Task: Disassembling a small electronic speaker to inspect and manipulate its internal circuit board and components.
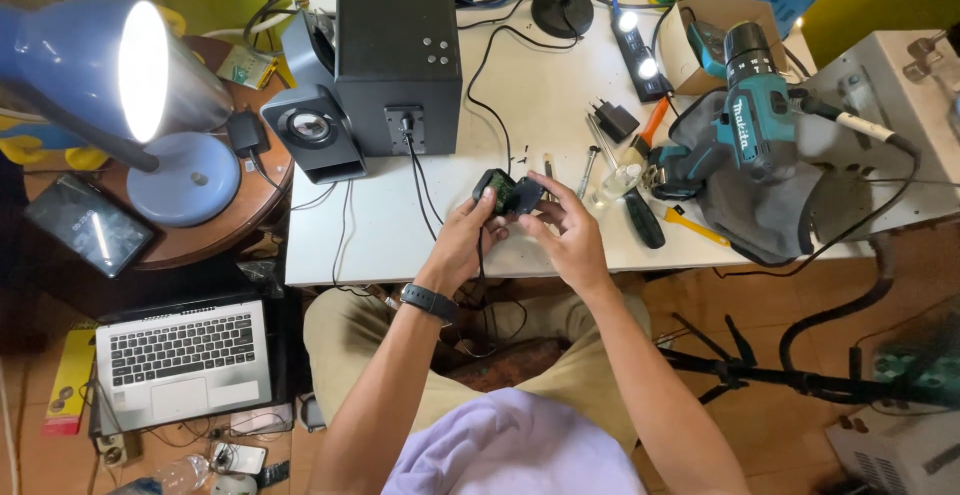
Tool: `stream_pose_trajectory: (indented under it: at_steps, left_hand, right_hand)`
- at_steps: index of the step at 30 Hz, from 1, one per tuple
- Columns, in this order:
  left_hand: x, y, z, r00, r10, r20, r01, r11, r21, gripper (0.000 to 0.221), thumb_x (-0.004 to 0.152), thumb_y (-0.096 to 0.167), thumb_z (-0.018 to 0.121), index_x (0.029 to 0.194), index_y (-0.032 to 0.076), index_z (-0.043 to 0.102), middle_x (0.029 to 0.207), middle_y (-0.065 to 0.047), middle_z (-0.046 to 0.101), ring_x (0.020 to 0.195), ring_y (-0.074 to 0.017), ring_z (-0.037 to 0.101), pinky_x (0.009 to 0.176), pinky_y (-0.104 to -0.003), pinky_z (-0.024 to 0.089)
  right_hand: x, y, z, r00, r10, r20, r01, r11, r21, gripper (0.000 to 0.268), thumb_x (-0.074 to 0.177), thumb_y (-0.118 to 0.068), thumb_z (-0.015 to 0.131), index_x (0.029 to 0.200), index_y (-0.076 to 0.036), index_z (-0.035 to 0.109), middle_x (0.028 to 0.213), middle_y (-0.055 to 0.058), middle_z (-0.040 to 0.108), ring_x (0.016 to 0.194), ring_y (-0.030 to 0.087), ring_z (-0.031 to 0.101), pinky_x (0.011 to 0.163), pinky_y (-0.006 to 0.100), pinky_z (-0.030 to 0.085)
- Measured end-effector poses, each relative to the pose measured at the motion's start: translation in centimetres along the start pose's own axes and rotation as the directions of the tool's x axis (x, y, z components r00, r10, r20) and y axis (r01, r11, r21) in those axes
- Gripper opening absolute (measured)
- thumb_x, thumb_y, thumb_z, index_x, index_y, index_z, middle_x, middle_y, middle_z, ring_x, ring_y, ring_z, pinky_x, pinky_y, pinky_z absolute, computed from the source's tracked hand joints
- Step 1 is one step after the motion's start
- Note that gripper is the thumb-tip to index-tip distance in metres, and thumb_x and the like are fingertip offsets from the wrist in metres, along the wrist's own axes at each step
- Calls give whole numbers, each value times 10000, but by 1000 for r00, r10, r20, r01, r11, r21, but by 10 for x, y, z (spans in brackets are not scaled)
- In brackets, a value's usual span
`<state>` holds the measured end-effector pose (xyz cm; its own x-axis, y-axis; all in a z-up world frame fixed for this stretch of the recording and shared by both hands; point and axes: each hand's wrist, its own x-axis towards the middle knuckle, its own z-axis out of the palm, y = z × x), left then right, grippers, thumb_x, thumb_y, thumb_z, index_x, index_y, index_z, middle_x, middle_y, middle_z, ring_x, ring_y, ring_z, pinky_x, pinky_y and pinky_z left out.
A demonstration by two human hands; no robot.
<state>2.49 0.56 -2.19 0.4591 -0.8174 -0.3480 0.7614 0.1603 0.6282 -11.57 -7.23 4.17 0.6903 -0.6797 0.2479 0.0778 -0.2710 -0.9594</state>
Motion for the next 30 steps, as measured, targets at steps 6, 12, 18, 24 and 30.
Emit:
stream_pose_trajectory:
  at_steps: [6,12,18,24,30]
  left_hand:
    - [-2,20,1,970,-95,224,125,985,-121,580,1072,514,409,1320,10,550,1307,-271,651,1107,-331,713,757,-335,570]
    - [5,12,-12,953,-92,287,134,983,-128,676,1064,588,339,1387,36,559,1430,-200,595,1178,-274,677,842,-291,505]
    - [5,13,-12,954,-93,286,144,977,-160,665,1064,588,352,1328,19,573,1378,-181,633,1160,-270,674,801,-303,502]
    - [23,-2,-31,957,-110,269,168,964,-204,565,1033,560,484,1209,36,598,1223,-157,685,1076,-265,689,762,-324,493]
    - [11,10,-19,970,-159,186,207,938,-277,453,972,448,615,1069,6,587,1014,-133,647,951,-279,675,758,-353,510]
  right_hand:
    - [14,32,-9,987,51,-151,-52,999,-3,594,908,17,700,1461,-52,495,1355,218,593,1143,289,681,982,412,557]
    - [52,68,-14,966,-21,-257,-64,946,-319,575,930,-29,708,1459,-78,487,1120,166,686,1028,251,714,839,335,546]
    - [105,115,-26,921,-333,-202,59,632,-772,579,780,-63,859,1306,-41,617,1071,152,649,963,302,663,834,393,575]
    - [86,104,-9,919,-351,-178,51,555,-830,532,879,-109,804,1357,-10,592,1360,193,443,1199,388,506,1018,507,462]
    - [24,38,26,932,-363,-15,322,844,-429,462,1016,-318,639,1366,-21,587,1305,199,578,1173,328,623,900,401,560]
